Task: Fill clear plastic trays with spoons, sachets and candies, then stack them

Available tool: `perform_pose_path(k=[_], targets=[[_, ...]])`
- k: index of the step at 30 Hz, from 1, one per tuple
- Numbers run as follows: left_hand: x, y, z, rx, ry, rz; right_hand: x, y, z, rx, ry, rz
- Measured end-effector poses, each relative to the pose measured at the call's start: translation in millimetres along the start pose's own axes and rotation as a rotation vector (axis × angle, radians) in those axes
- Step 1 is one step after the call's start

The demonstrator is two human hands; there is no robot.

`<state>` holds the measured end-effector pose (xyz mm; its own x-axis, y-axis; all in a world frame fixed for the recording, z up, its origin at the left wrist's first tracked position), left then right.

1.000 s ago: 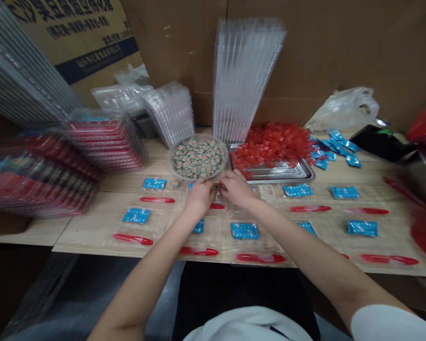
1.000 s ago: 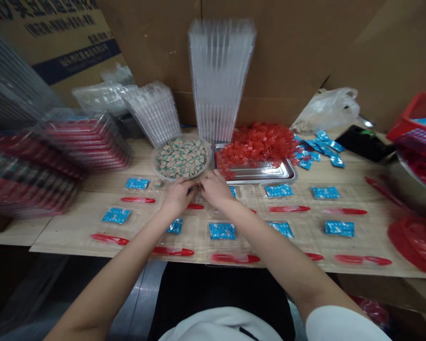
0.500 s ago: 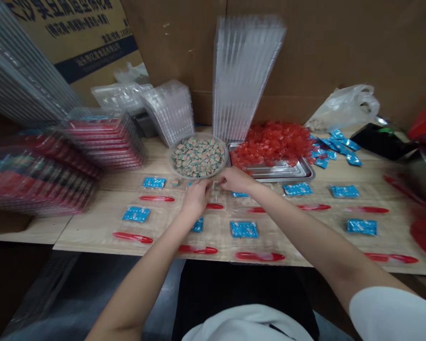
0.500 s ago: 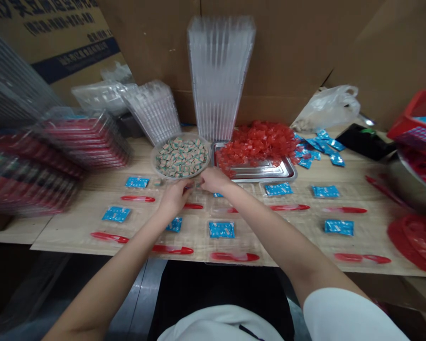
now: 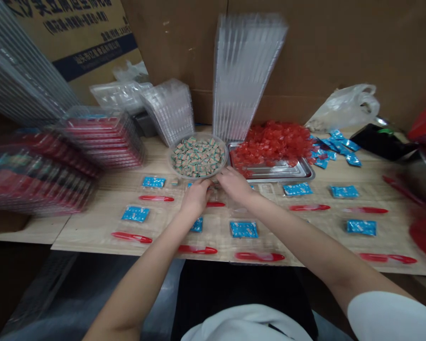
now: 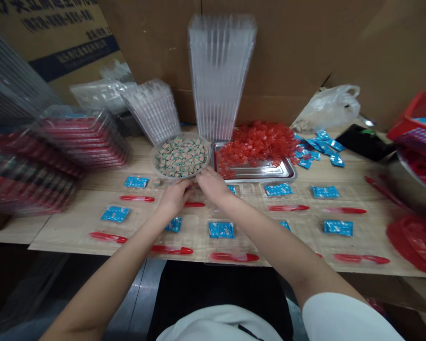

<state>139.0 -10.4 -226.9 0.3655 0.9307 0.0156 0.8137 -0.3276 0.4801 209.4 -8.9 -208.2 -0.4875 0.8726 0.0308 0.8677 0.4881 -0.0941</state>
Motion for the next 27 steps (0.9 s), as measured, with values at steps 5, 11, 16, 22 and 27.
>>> perform_pose_path(k=[5,11,16,22,27], targets=[[0.8,-1.8,-1.1,-0.001,-0.005,-0.007,1.7,11.1,4.4,0.039,-0.004,-0.065],[-0.9,2.0,-1.6,-0.012,-0.006,0.028,-4.4,18.4,-5.5,0.089,0.041,-0.018],[-4.0,8.0,-0.5,-0.016,-0.001,0.061,-10.7,22.2,-7.8,0.105,0.051,0.024],[-7.9,5.1,-9.8,-0.041,0.050,0.067,-17.4,43.4,-13.3,0.234,0.076,0.166],[-10.9,4.1,-13.3,-0.027,0.057,0.066,-13.1,37.8,-2.5,0.472,0.043,0.212]])
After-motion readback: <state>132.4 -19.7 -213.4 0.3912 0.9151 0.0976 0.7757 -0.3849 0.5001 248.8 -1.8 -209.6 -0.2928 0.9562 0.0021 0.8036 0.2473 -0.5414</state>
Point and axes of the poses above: each hand's wrist, its own x-axis towards the middle knuckle, its own z-axis out of the palm, y = z × x, the point moved 10 cm from there along x, towards the middle knuckle, and after that the axes turned 7 degrees about -z, right-handed, at the moved point
